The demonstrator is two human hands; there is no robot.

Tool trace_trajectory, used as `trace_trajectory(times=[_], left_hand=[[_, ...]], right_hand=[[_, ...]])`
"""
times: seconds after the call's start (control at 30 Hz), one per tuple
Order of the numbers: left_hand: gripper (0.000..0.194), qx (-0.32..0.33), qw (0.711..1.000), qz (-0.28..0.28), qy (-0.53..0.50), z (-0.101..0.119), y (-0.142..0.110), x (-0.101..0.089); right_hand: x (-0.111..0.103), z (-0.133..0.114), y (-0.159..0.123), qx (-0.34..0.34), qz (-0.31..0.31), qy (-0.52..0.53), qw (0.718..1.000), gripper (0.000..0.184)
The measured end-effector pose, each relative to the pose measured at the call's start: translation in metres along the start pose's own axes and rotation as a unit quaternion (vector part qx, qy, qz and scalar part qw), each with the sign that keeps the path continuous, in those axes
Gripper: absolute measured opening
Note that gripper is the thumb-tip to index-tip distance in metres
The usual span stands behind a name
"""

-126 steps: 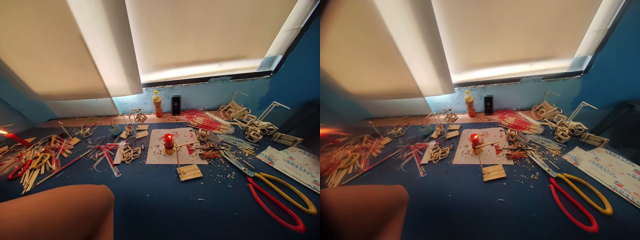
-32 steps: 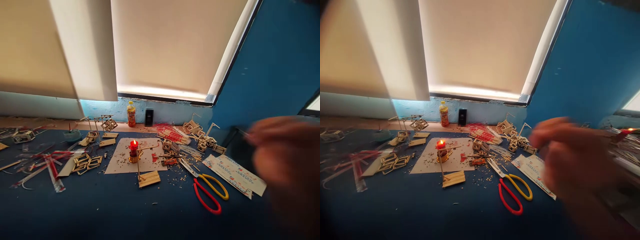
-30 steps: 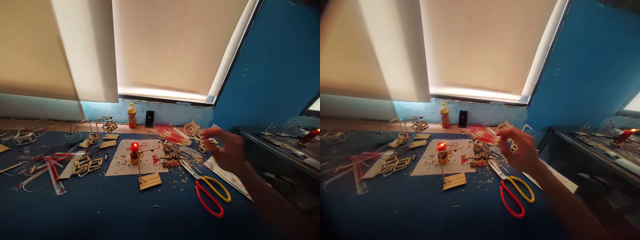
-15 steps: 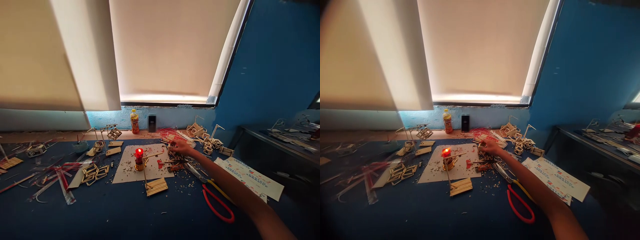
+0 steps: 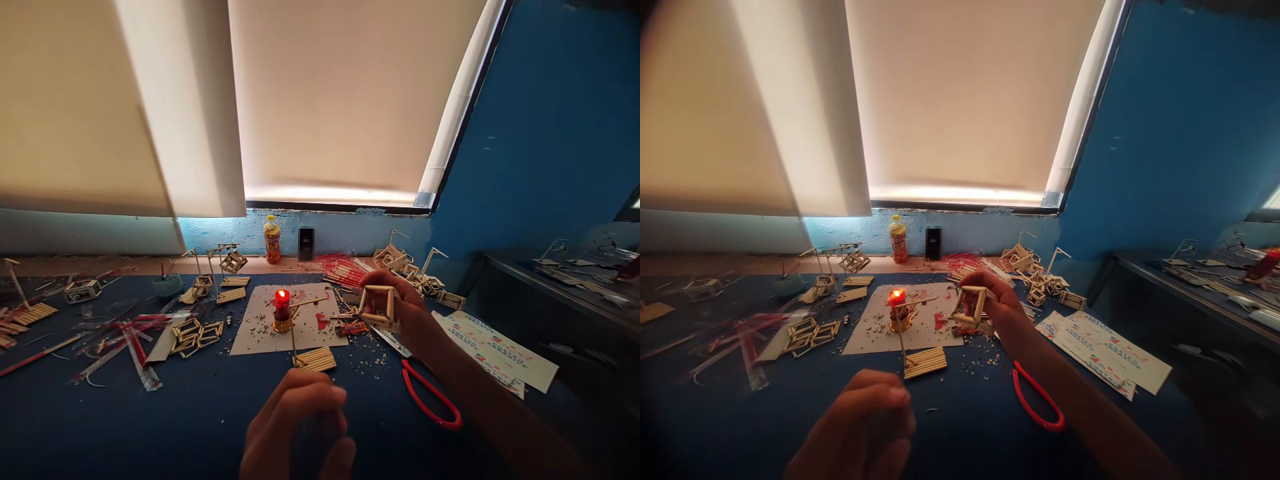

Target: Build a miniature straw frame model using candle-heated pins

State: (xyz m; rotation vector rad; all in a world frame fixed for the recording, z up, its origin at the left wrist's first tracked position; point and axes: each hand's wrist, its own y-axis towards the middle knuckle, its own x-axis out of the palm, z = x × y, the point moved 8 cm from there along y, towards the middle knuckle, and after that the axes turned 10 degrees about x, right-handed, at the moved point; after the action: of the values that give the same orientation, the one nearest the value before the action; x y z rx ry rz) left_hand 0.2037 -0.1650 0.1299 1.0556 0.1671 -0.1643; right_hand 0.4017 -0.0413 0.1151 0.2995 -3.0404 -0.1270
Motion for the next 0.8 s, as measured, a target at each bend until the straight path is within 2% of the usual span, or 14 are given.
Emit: trace_trajectory(times=[0.07, 0.13, 0.23, 0.33, 0.43, 0.6, 0.73, 0.8], left_hand=[[0.037, -0.016, 1.000, 0.023, 0.002, 0.002, 0.010, 0.007], [0.040, -0.025, 0.999, 0.044, 0.008, 0.000, 0.013, 0.013], [0.043, -0.062, 0.993, 0.103, -0.020, -0.006, 0.006, 0.012], [0.046, -0.111, 0.980, 0.157, -0.058, -0.009, -0.005, 0.006], [0.055, -0.132, 0.973, 0.171, -0.081, -0.005, -0.011, 0.004], [0.061, -0.141, 0.962, 0.181, -0.146, -0.001, -0.016, 0.011], [0.064, -0.101, 0.969, 0.185, -0.128, 0.009, -0.018, 0.011], [0.066, -0.095, 0.974, 0.178, -0.105, 0.012, -0.019, 0.009]], right_hand=[[0.021, -0.005, -0.027, 0.016, 0.004, 0.042, 0.999, 0.016], [0.044, 0.001, -0.045, 0.065, -0.006, 0.132, 0.989, 0.019], [0.078, 0.022, -0.061, 0.154, -0.047, 0.274, 0.948, 0.022], [0.104, 0.039, -0.069, 0.182, -0.090, 0.356, 0.912, 0.019], [0.116, 0.050, -0.071, 0.166, -0.099, 0.389, 0.901, 0.016], [0.128, 0.054, -0.079, 0.147, -0.074, 0.387, 0.907, 0.018], [0.136, 0.052, -0.091, 0.170, -0.063, 0.456, 0.871, 0.016], [0.139, 0.053, -0.094, 0.183, -0.071, 0.454, 0.869, 0.017]])
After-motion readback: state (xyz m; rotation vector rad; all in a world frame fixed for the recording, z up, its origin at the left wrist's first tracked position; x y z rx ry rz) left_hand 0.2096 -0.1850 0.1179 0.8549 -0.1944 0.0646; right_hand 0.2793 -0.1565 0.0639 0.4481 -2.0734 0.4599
